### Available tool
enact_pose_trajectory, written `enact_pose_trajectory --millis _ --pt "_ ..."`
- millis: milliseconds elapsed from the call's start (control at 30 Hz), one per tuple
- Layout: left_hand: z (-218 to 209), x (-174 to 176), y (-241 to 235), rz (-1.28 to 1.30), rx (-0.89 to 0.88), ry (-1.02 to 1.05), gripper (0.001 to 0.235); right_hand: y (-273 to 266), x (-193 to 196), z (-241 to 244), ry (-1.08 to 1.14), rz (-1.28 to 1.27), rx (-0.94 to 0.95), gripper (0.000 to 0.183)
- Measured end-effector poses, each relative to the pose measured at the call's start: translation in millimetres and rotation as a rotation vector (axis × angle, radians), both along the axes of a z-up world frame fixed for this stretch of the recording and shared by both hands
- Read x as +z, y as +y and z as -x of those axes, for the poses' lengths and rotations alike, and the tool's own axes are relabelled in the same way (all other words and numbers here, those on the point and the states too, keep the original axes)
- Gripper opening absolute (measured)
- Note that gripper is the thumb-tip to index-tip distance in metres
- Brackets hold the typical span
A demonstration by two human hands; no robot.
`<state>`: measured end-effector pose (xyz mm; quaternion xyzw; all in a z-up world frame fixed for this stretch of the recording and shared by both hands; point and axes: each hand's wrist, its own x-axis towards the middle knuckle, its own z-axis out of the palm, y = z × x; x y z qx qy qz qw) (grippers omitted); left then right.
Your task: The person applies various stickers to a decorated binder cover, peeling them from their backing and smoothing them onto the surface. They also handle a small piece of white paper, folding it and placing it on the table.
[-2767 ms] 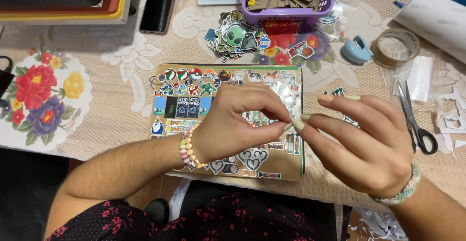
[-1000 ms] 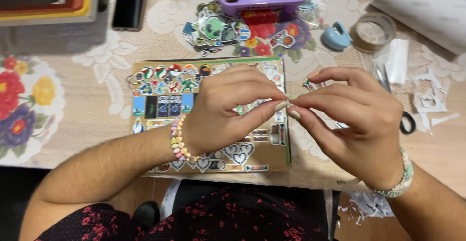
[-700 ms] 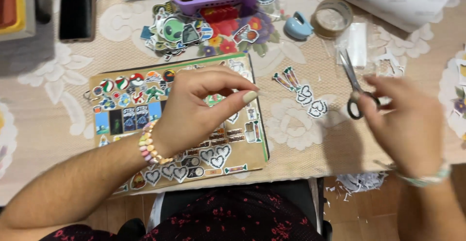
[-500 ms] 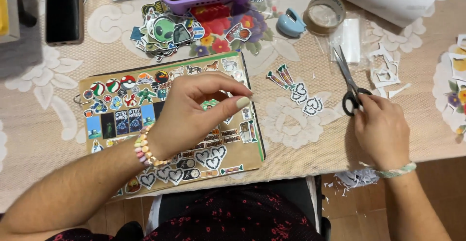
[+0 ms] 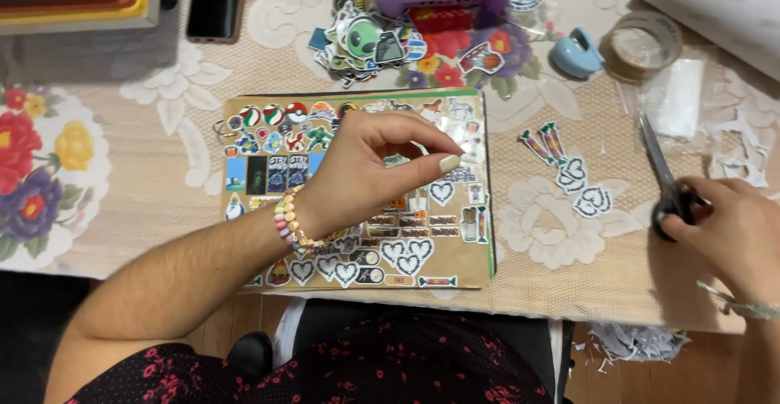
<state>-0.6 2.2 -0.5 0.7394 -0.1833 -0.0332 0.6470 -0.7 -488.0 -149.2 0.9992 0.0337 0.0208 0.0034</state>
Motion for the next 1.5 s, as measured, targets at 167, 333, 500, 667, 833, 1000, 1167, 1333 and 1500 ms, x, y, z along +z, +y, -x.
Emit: enact_pose_trajectory --millis 167,333,500,667,833,1000,1167,1333,1500 --pt "1 -5 8 0.117 0.003 0.119 0.009 22 16 20 0.032 -0.676 -0.092 0.05" --pt "2 -13 1 0.267 -0.018 0.228 0.012 114 79 60 -0.002 -0.812 -0.14 0.053" --pt "13 -16 -19 0.424 -0.132 0.239 0.011 224 111 65 -0.032 -0.934 0.48 0.044" --pt "19 -21 -29 0.487 -0.055 0.332 0.015 247 115 59 -0.064 -0.97 0.487 0.039" --pt "19 -25 -31 0.535 -0.051 0.38 0.017 248 112 58 -0.068 -0.948 0.48 0.039" --pt "18 -28 -36 0.487 -0.034 0.44 0.017 248 112 57 -0.096 -0.935 0.474 0.035" --pt "17 -29 -35 0.496 -0.029 0.443 0.019 251 113 57 -0.13 -0.925 0.477 0.035" --pt "17 -29 -35 0.49 -0.023 0.44 0.019 253 112 58 -0.135 -0.926 0.472 0.031" --pt "18 -23 -35 0.447 -0.093 0.442 0.018 248 111 60 -0.147 -0.956 0.461 0.03"
